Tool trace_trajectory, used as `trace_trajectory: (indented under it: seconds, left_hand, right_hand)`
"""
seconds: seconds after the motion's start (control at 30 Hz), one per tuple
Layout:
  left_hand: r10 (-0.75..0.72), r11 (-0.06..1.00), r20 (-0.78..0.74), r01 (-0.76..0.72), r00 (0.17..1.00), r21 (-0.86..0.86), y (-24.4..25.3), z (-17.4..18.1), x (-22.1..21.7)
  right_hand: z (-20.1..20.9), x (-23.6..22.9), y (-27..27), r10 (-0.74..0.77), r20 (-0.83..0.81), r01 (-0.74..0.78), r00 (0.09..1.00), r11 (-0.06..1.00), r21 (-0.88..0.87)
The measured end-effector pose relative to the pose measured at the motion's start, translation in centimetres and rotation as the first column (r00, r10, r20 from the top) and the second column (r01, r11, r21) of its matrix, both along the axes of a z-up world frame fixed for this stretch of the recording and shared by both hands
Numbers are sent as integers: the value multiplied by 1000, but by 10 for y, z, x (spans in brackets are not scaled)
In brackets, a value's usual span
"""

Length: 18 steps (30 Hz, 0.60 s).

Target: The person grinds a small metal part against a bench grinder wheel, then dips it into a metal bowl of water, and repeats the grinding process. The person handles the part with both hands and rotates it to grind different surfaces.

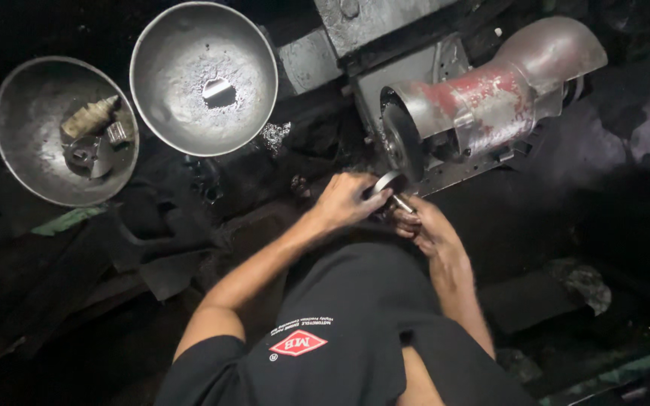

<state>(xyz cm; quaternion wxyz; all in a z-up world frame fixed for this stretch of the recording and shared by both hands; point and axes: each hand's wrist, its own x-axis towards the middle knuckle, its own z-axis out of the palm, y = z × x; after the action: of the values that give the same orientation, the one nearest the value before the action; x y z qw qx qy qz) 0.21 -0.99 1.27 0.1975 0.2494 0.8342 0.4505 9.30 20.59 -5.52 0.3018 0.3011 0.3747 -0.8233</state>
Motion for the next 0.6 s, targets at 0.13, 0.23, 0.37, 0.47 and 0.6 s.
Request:
trace_trajectory:
  seconds: [0.13,0.23,0.37,0.47,0.6]
  left_hand:
    - [-84,991,51,89,995,-102,8,15,-22]
    - [-144,982,53,149,988,-117,13,21,-35]
    - [-212,973,-66,204,975,-105,14,18,-37]
    - [-208,974,-61,201,976,-100,9,10,-21]
    - [-54,948,-69,73,996,310,-16,-9,17]
  right_hand:
    - [-7,1,7,-22,-8,20,1000,981,-194]
    - [-2,0,5,-68,-42,55,997,965,-256]
    - [11,6,-6,78,-73,-63,994,981,184]
    - [14,12,-10,194,-103,-133,976,896,425]
    - [7,14,-12,267,-131,-140,955,793,593]
